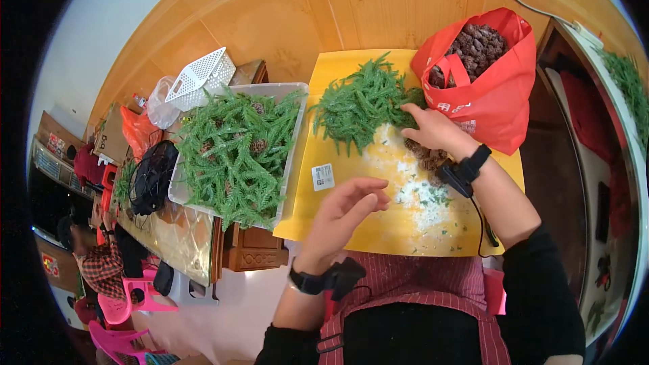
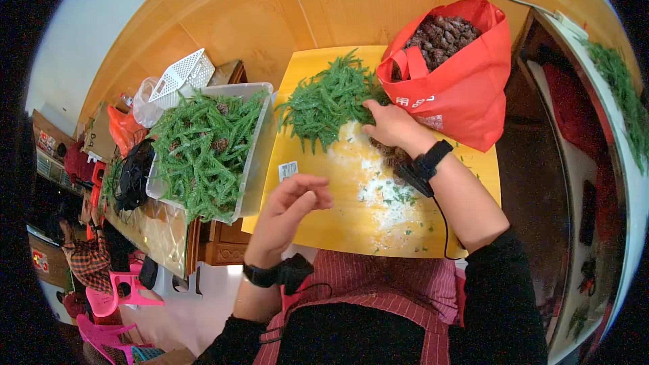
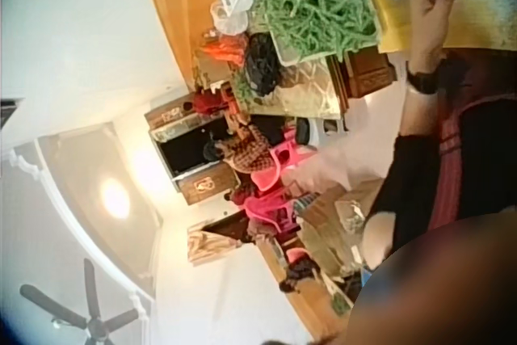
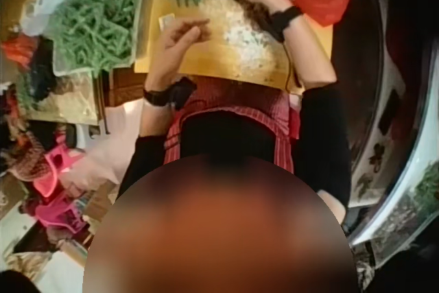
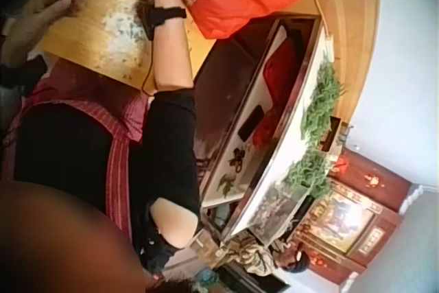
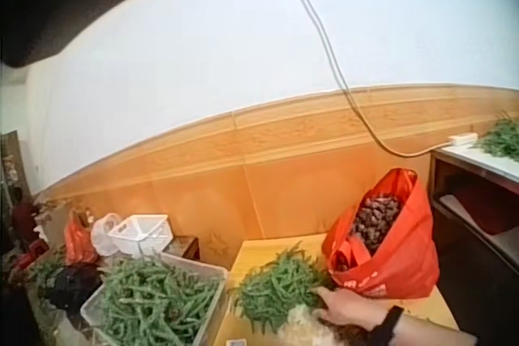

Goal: Trimming evergreen branches using shears and sorting the pieces on a workbench.

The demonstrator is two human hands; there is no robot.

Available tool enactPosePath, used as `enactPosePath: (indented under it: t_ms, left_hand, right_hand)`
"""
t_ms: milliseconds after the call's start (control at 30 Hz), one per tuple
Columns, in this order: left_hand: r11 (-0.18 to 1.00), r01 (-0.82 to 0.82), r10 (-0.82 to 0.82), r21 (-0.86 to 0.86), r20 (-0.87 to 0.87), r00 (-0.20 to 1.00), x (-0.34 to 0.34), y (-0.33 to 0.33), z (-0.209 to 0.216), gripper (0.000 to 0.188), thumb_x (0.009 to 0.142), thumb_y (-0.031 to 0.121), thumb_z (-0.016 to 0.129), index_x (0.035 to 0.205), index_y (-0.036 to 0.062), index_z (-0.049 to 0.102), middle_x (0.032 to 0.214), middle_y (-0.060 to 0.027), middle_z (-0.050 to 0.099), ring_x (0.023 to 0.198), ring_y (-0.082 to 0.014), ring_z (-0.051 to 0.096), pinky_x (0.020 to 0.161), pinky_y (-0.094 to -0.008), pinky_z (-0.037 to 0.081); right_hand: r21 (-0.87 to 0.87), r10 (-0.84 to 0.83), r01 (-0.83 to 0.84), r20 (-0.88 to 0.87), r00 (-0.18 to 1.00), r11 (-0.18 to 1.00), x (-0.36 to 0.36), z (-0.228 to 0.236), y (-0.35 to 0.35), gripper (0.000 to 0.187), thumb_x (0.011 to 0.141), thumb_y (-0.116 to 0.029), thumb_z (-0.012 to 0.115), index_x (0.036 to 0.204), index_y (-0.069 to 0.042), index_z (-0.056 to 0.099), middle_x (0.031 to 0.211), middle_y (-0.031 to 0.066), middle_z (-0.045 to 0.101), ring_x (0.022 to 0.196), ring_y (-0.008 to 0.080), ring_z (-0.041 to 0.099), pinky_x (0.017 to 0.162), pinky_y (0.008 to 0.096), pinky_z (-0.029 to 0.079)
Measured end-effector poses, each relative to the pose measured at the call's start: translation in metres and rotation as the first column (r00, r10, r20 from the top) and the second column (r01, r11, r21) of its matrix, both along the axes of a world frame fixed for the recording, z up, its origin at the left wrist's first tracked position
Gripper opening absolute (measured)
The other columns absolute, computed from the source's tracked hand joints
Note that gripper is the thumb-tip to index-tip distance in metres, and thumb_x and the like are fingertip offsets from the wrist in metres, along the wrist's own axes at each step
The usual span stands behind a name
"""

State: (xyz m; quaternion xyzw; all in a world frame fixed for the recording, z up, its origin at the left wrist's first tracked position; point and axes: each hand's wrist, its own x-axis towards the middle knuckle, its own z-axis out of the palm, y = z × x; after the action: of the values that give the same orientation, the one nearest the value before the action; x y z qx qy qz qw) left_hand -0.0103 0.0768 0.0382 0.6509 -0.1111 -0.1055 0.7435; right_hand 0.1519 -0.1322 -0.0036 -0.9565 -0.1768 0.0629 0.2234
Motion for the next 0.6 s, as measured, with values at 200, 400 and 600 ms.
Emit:
enactPosePath:
  t_ms: [200,400,600]
  left_hand:
    - [0.985,-0.050,0.021,-0.168,-0.173,0.985,0.022,-0.005,-0.047,0.027,0.092,0.012,0.049,0.116,0.0015,0.049,0.102,-0.0065,0.057,0.093,-0.0154,0.056,0.084,-0.0291,0.045]
    - [0.955,-0.254,0.218,-0.154,-0.221,0.951,0.042,-0.018,-0.067,0.032,0.094,0.020,0.046,0.123,0.0060,0.043,0.116,-0.0088,0.051,0.105,-0.0176,0.051,0.088,-0.0316,0.042]
    - [0.867,-0.070,-0.112,-0.493,-0.331,0.937,0.047,-0.037,-0.066,0.042,0.096,0.032,0.039,0.130,0.0063,0.038,0.121,-0.0098,0.047,0.107,-0.0196,0.051,0.090,-0.0334,0.042]
  right_hand:
    - [0.150,0.007,-0.040,0.211,0.977,0.988,-0.002,-0.026,-0.006,0.047,0.082,-0.021,0.060,0.120,0.004,0.047,0.113,0.0229,0.053,0.086,0.0308,0.061,0.078,0.0366,0.048]
    - [0.765,0.140,0.000,-0.118,0.983,0.643,-0.096,0.022,-0.018,0.031,0.087,-0.011,0.053,0.116,0.001,0.054,0.121,0.0107,0.048,0.083,0.0118,0.059,0.072,0.0238,0.046]
    - [0.960,0.400,0.150,-0.237,0.885,0.236,-0.138,0.020,-0.049,0.031,0.088,-0.016,0.052,0.109,0.005,0.058,0.099,0.0101,0.063,0.088,0.0148,0.060,0.078,0.0252,0.046]
